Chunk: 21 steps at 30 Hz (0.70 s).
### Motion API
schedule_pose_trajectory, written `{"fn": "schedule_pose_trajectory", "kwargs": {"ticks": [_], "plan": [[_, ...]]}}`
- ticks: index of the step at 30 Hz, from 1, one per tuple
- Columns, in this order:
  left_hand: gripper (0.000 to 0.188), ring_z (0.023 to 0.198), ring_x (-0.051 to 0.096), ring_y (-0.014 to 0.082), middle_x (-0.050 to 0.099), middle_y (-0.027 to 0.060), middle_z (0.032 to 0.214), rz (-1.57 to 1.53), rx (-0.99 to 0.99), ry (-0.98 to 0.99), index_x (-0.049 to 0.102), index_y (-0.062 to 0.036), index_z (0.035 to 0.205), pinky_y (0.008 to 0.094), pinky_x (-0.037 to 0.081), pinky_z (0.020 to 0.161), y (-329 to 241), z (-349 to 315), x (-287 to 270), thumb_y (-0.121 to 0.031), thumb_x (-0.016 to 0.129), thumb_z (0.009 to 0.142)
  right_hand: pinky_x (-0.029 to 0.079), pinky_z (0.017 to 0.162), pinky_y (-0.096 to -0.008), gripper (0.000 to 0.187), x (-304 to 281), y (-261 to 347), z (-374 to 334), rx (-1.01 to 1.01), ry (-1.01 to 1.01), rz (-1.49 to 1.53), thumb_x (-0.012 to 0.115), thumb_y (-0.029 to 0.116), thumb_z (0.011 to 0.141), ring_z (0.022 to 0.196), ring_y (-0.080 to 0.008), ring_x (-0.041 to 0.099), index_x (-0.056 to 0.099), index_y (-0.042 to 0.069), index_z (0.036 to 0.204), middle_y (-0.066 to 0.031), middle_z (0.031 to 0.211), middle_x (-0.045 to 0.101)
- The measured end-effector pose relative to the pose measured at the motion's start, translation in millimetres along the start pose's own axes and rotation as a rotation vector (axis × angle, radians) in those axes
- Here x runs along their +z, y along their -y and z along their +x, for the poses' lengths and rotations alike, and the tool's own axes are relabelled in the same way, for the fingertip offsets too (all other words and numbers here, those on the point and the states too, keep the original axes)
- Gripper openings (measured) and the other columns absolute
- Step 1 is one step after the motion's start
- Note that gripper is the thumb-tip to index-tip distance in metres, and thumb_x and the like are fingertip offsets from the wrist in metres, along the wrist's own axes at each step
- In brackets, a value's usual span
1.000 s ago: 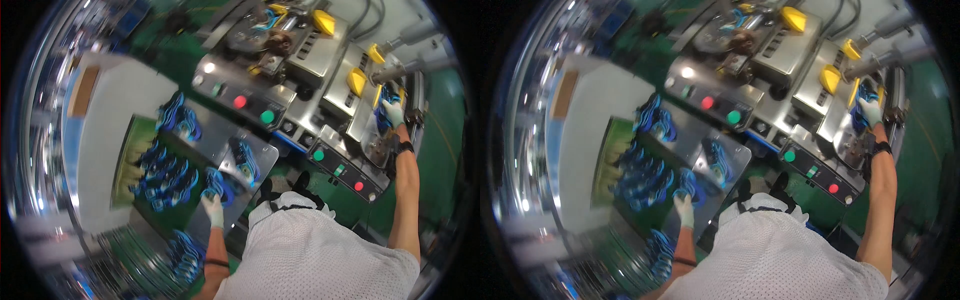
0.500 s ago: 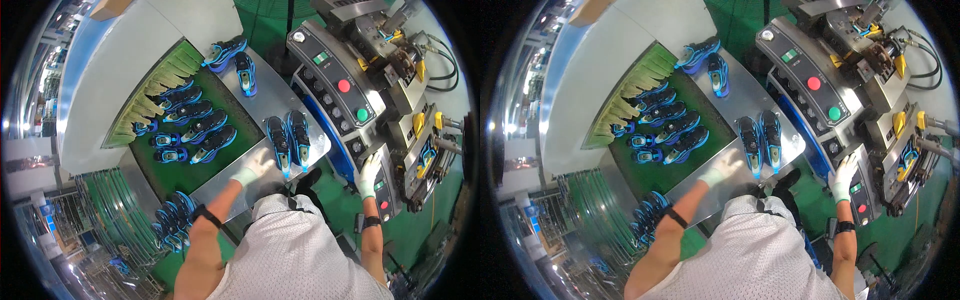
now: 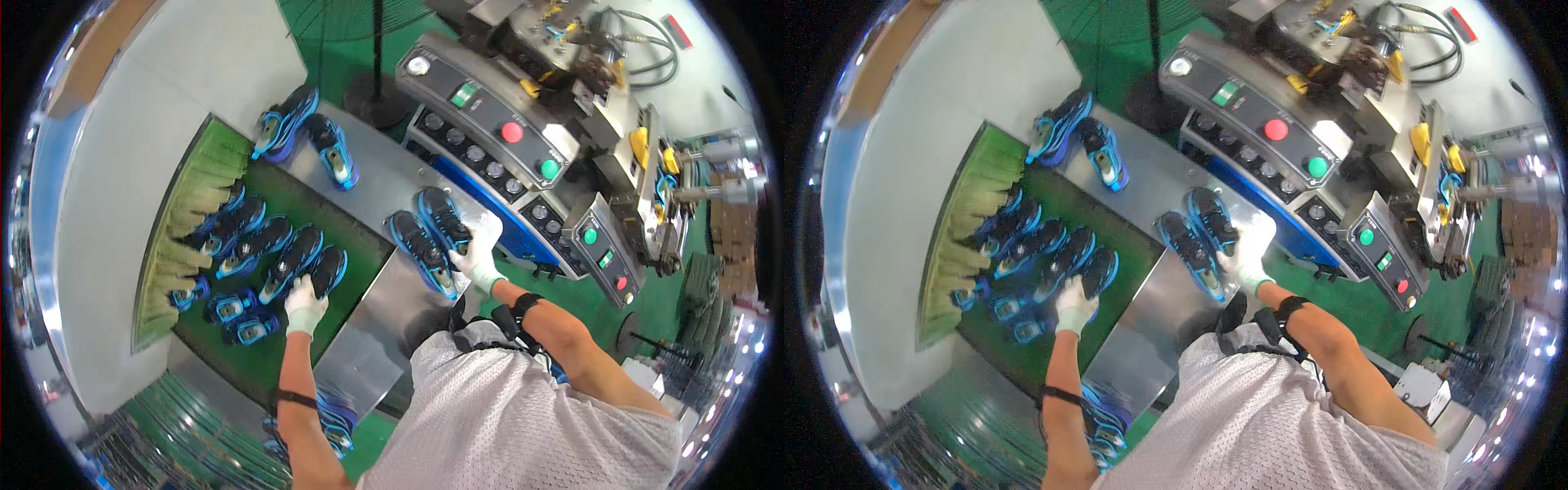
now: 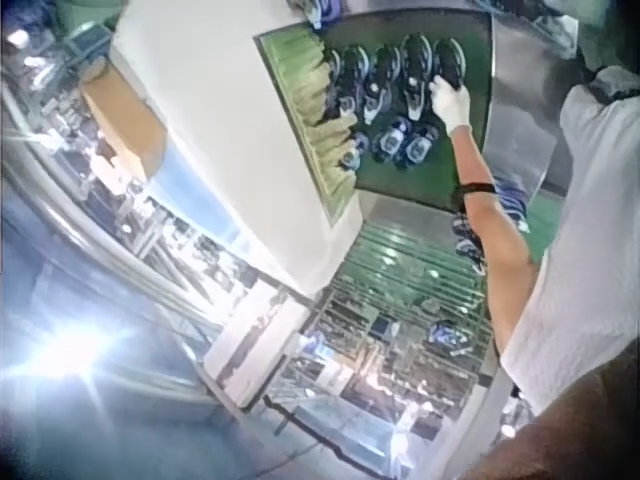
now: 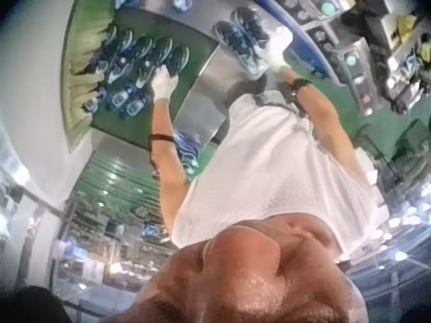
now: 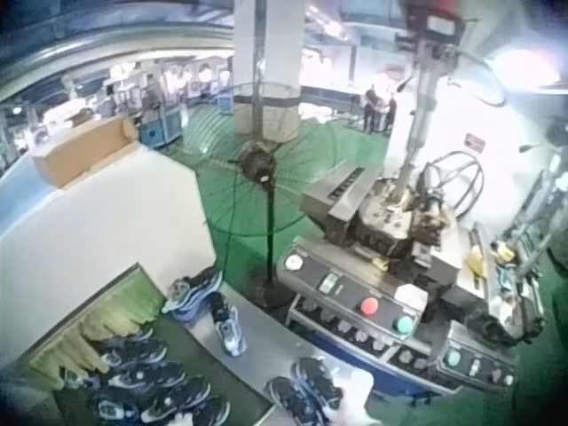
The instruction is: Operating a shoe pressing machine and moving sneakers along an assembly line.
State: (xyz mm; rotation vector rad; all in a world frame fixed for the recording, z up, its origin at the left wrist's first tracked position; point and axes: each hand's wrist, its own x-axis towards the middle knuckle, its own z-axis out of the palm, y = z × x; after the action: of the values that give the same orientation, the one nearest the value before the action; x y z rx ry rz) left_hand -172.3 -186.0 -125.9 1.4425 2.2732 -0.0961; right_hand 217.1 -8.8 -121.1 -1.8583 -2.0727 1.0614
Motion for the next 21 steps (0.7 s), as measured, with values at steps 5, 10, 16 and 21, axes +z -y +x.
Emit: {"fn": "schedule_pose_trajectory", "kwargs": {"ticks": [5,10,16,21], "plan": [[0.048,0.095,0.066,0.0396,0.07,0.02,0.1,-0.574,-0.101,-0.056,0.065,0.0003,0.104,0.0471,0.052,0.085,-15,-21,9,-0.028,0.08,0.069,0.047,0.099,-0.0445,0.063,13,-12,14,-0.253,0.096,0.098,0.072,0.032,0.078,0.111,-0.0367,0.06,0.055,0.0,0.129,-0.0226,0.113,0.064],[0.052,0.093,0.065,0.02,0.07,0.0138,0.103,-0.858,0.041,-0.253,0.061,0.0102,0.119,0.0346,0.052,0.088,-120,-74,-80,-0.013,0.078,0.075,0.045,0.105,-0.0424,0.075,-53,34,0,-0.241,0.161,0.206,0.068,0.044,0.083,0.125,-0.0366,0.056,0.051,-0.003,0.138,-0.0255,0.132,0.059],[0.065,0.124,0.053,0.023,0.053,0.0151,0.135,-1.515,0.665,0.165,0.039,0.0005,0.146,0.0381,0.043,0.106,-225,-73,-141,-0.027,0.066,0.094,0.048,0.1,-0.0373,0.056,-140,69,-56,-0.234,1.234,1.368,0.057,0.045,0.1,0.116,-0.0171,0.058,0.056,0.0,0.132,-0.0095,0.125,0.063],[0.056,0.122,0.057,0.0255,0.059,0.014,0.135,-1.167,0.902,-0.058,0.045,0.001,0.143,0.0389,0.044,0.106,-314,10,-171,-0.013,0.067,0.093,0.048,0.073,-0.0242,0.04,-219,48,-59,-0.156,0.588,1.251,0.065,0.043,0.095,0.08,-0.0045,0.053,0.061,0.004,0.103,0.0012,0.088,0.059]]}}
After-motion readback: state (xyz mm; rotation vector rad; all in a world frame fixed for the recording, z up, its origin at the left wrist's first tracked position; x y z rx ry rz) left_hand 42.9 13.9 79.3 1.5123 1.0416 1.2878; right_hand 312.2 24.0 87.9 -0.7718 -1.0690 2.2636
